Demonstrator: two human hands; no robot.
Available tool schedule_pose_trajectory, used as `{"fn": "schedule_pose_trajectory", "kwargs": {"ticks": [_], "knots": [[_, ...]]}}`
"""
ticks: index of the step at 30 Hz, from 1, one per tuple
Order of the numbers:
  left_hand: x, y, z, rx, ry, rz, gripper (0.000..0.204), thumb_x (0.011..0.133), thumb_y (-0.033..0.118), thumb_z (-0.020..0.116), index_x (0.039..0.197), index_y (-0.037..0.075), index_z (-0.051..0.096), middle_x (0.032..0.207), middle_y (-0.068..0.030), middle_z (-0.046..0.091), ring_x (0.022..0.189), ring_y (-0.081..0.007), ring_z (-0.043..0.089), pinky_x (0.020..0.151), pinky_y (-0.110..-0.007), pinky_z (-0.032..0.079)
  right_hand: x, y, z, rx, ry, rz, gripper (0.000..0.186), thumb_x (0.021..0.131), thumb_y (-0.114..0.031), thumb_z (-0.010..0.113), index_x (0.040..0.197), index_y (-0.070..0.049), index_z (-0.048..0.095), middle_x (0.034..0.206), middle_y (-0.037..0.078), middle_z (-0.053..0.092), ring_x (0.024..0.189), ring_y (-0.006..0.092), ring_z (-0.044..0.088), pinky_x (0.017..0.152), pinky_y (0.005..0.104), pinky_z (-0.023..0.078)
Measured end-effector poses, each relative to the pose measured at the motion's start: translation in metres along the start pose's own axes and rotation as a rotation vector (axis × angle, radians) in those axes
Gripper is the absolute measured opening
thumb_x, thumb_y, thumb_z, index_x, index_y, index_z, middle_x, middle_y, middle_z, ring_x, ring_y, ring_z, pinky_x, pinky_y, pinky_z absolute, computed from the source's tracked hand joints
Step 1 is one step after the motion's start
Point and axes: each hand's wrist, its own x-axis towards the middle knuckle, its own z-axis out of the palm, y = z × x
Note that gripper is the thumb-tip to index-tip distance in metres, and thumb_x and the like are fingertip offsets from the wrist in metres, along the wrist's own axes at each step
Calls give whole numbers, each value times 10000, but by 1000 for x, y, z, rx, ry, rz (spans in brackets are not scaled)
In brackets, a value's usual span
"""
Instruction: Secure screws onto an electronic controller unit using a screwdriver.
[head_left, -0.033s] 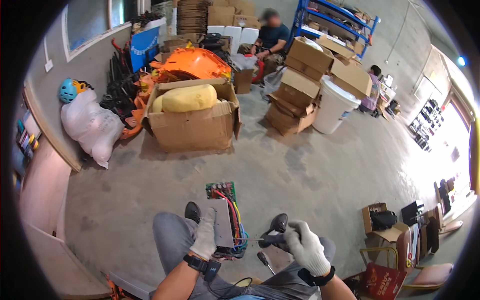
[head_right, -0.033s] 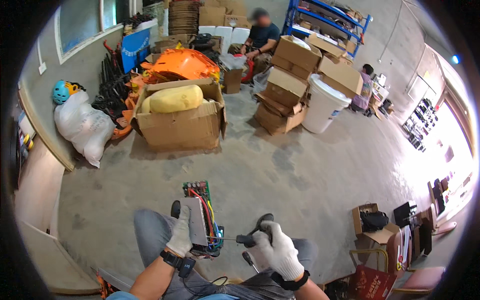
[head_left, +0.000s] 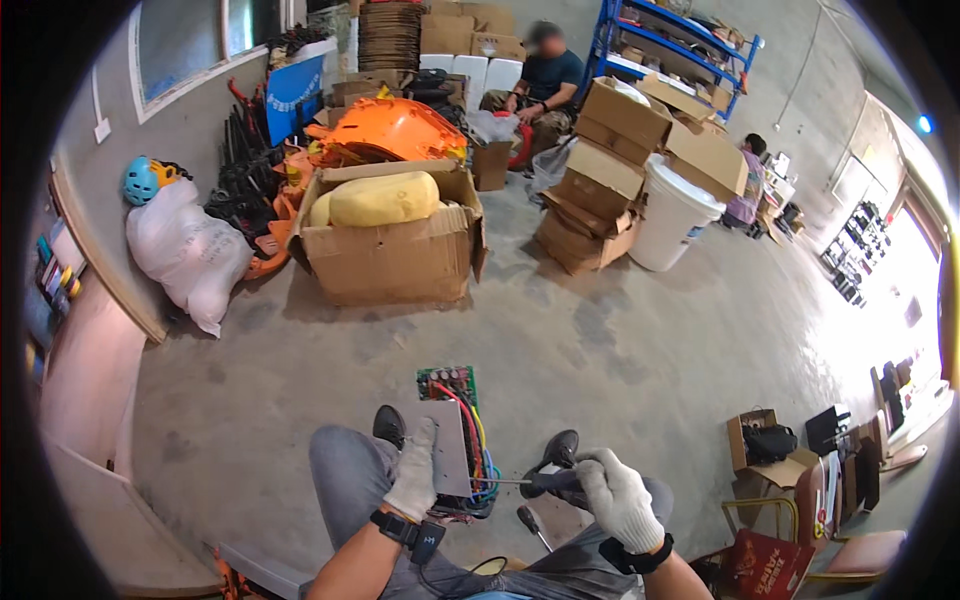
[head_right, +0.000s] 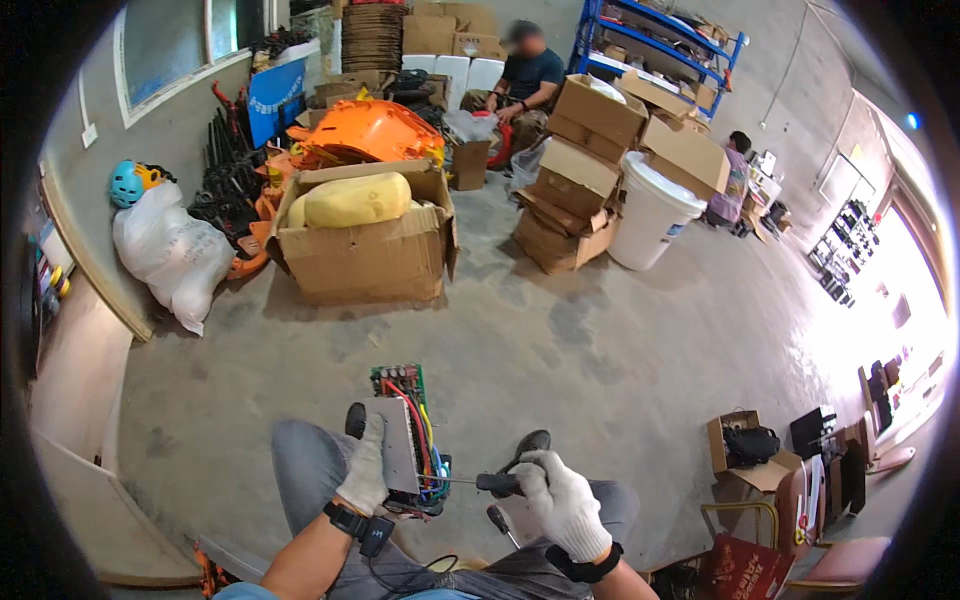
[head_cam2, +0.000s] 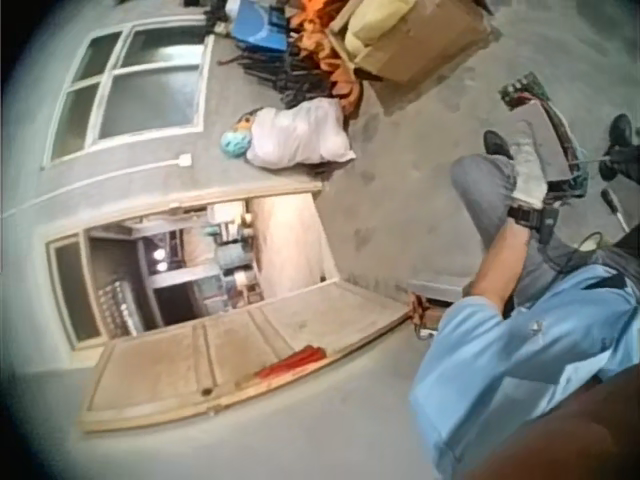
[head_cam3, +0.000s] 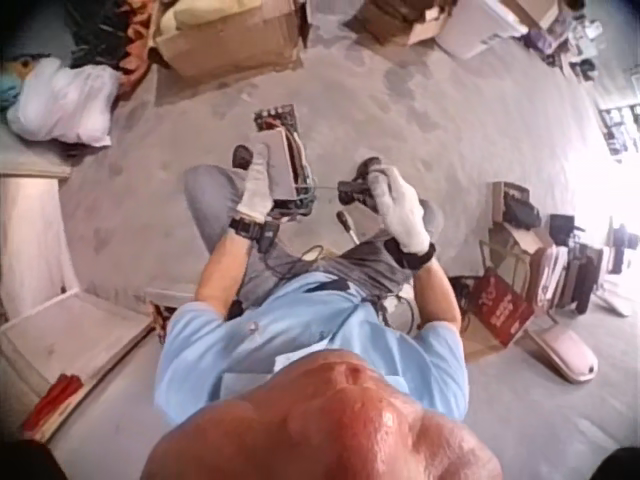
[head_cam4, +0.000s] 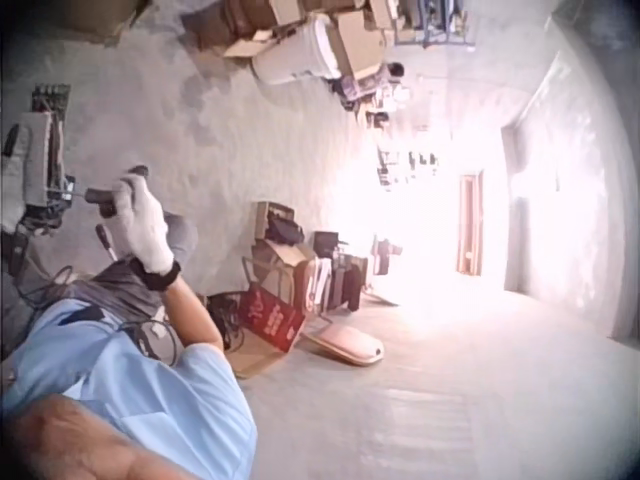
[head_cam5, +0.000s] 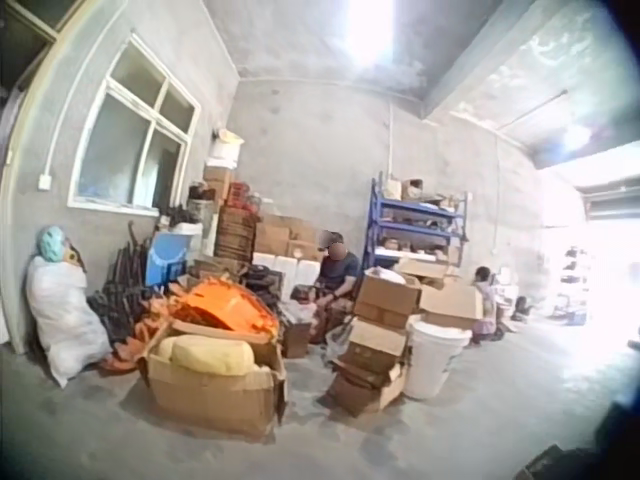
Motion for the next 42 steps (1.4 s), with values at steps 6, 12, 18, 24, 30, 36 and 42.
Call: {"fn": "schedule_pose_trajectory", "kwargs": {"ticks": [6,12,18,24,30,36,42], "knots": [[-9,-3,-8,-1,-9,-14,682,1036,669,536,1420,111,617,1192,-115,767,993,-281,777,861,-465,671,-9,1,0,158,-63,-93,362,969,-131,716,1289,9,619,1087,163,753,1043,229,736,922,350,563],[-3,3,6,-13,-26,18,644,1082,644,462,1463,142,597,1255,-85,747,1047,-265,755,916,-447,643,-6,-12,-2,32,51,-139,370,941,-137,723,1266,1,612,1095,178,731,1049,233,721,947,359,556],[-1,13,17,28,-32,-28,679,1031,704,504,1349,124,657,1163,-105,759,944,-266,775,778,-452,675,5,-15,-3,24,-7,-173,232,1049,-69,582,1253,21,645,1015,145,740,941,213,721,901,332,561],[-5,9,17,42,12,16,695,1029,716,472,1374,131,621,1149,-116,749,958,-258,776,800,-448,697,-8,-9,-4,65,-3,-220,360,980,-42,670,1331,3,604,1175,173,710,1086,239,705,978,349,546],[-5,5,14,65,48,38,721,1023,730,464,1388,128,616,1185,-115,742,993,-255,771,823,-439,694,-12,-20,1,35,57,-186,334,996,-74,650,1317,8,612,1128,169,727,1050,248,722,962,354,551],[-5,7,14,44,-15,38,718,1027,719,467,1422,134,597,1226,-118,732,1045,-260,761,881,-448,683,-7,-21,-4,77,-21,-116,338,998,-105,650,1315,7,615,1098,153,728,1025,242,724,952,350,552],[-1,5,10,-10,-30,17,691,1041,693,468,1431,136,593,1252,-130,723,1069,-268,755,886,-456,683,-6,-10,-3,79,21,-205,471,930,-139,750,1350,-4,584,1173,151,712,1069,237,714,968,357,550]]}}
